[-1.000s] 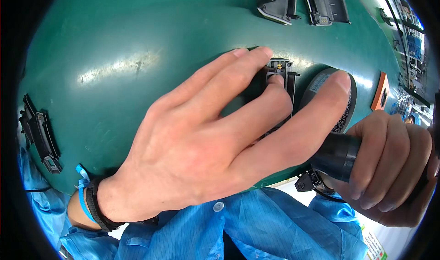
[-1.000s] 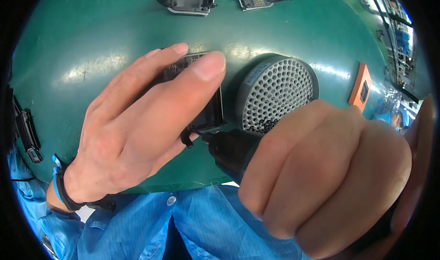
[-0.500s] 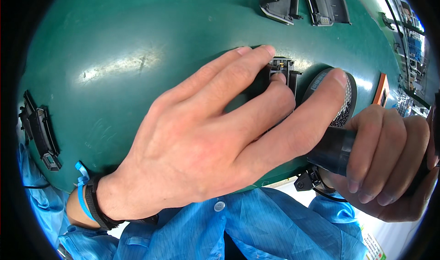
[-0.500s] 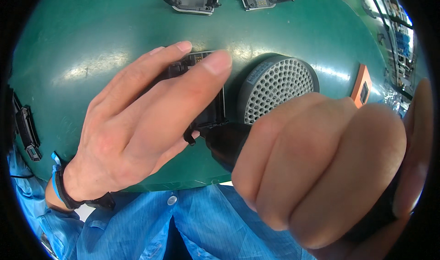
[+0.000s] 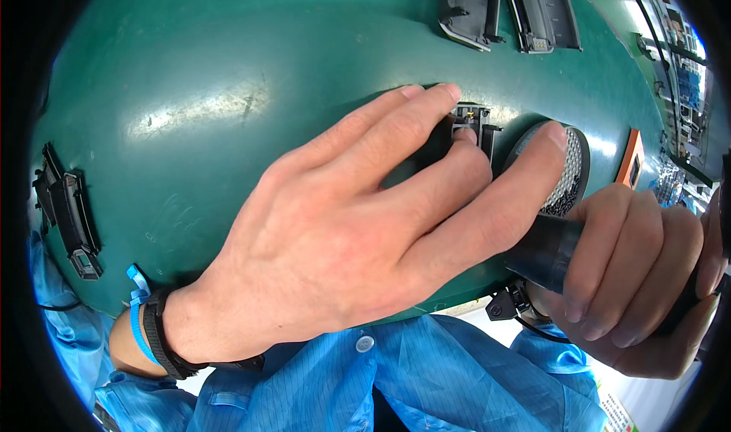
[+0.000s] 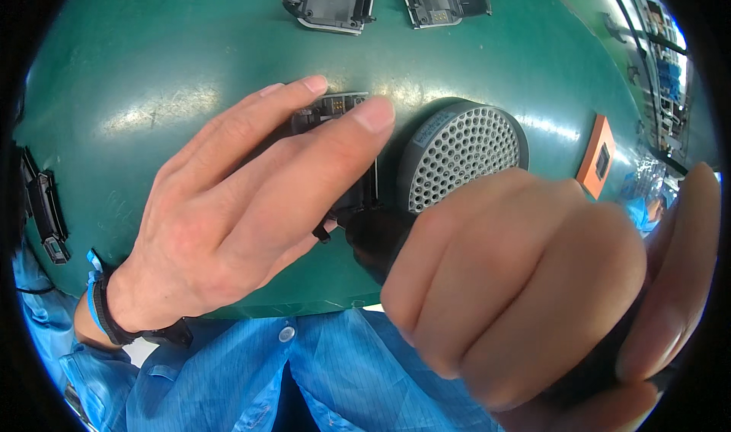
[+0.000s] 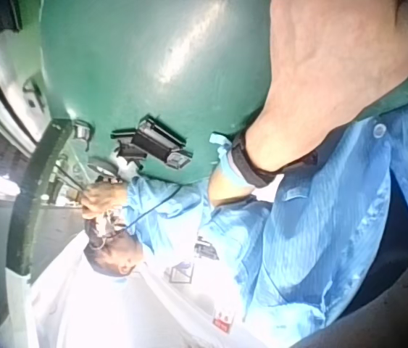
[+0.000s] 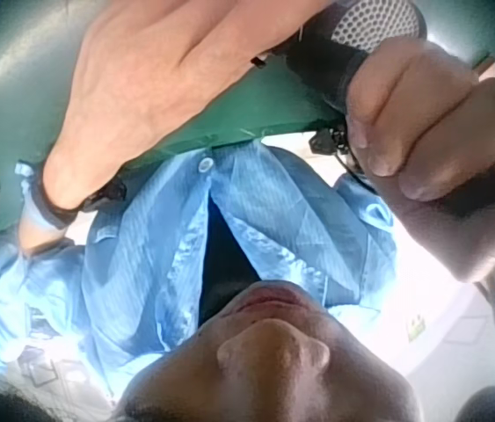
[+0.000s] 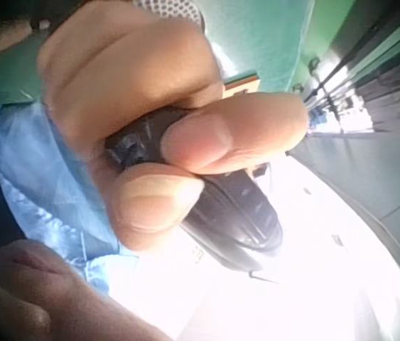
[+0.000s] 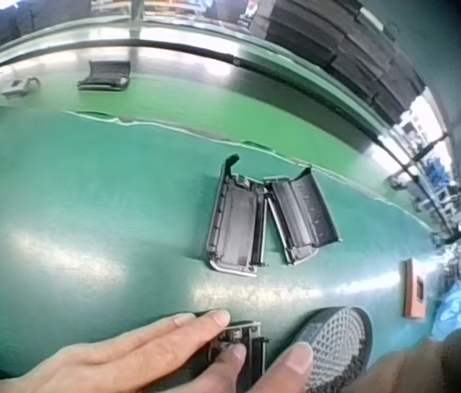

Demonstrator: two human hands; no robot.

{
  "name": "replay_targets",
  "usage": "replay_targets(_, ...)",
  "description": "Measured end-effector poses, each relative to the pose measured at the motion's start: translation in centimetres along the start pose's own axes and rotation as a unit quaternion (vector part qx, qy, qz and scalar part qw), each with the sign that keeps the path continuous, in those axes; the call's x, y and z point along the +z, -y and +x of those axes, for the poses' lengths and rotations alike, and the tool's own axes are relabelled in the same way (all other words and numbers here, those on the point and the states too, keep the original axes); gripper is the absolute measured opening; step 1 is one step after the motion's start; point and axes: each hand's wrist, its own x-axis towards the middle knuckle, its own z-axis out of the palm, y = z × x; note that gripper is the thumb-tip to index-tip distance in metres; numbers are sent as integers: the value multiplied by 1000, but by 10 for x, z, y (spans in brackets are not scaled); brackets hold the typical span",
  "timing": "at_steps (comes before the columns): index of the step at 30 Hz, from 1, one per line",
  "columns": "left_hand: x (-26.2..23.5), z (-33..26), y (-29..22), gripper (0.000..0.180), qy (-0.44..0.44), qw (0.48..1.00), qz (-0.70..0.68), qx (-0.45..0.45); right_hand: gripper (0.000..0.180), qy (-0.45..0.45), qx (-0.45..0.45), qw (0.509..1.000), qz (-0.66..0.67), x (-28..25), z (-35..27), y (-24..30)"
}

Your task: The person picks up screws from a tray and uses an electric screwdriver to fasten them into plastic housings. The person then places the assembled battery housings onto a conveyor belt one by one.

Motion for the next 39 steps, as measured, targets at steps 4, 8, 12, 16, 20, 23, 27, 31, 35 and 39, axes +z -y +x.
replay_targets(4,-11,-10,18,62,64,994,57,67,25,33,-18,998,-44,7,3,2)
replay_targets(8,-6,-19,30,66,59,991,59,104,28,53,-27,993,-103,14,2,5)
replay_targets(12,6,-20,16,69,24,999,17,46,33,65,-21,990,-127,15,-1,-3)
replay_targets(16,-4,-20,6,70,2,999,-47,-12,37,81,-23,984,-159,28,2,-16)
replay_targets(20,-12,-14,8,68,55,997,-62,-9,35,84,-17,991,-105,23,16,-30)
replay_targets(23,-21,-7,9,62,99,994,-55,6,19,29,-59,998,-7,2,20,-17)
replay_targets(27,-31,-3,9,45,143,989,-30,30,15,-37,-169,985,-11,-25,20,18)
replay_targets(31,-43,-10,6,22,76,989,-125,36,14,-89,-233,968,-1,-34,15,13)
replay_targets(35,-62,-9,-1,12,27,769,-508,-386,12,-128,-239,962,-6,-28,8,17)
replay_targets(39,-84,5,-8,21,-14,698,-606,-382,11,-114,-236,965,-7,-28,13,25)
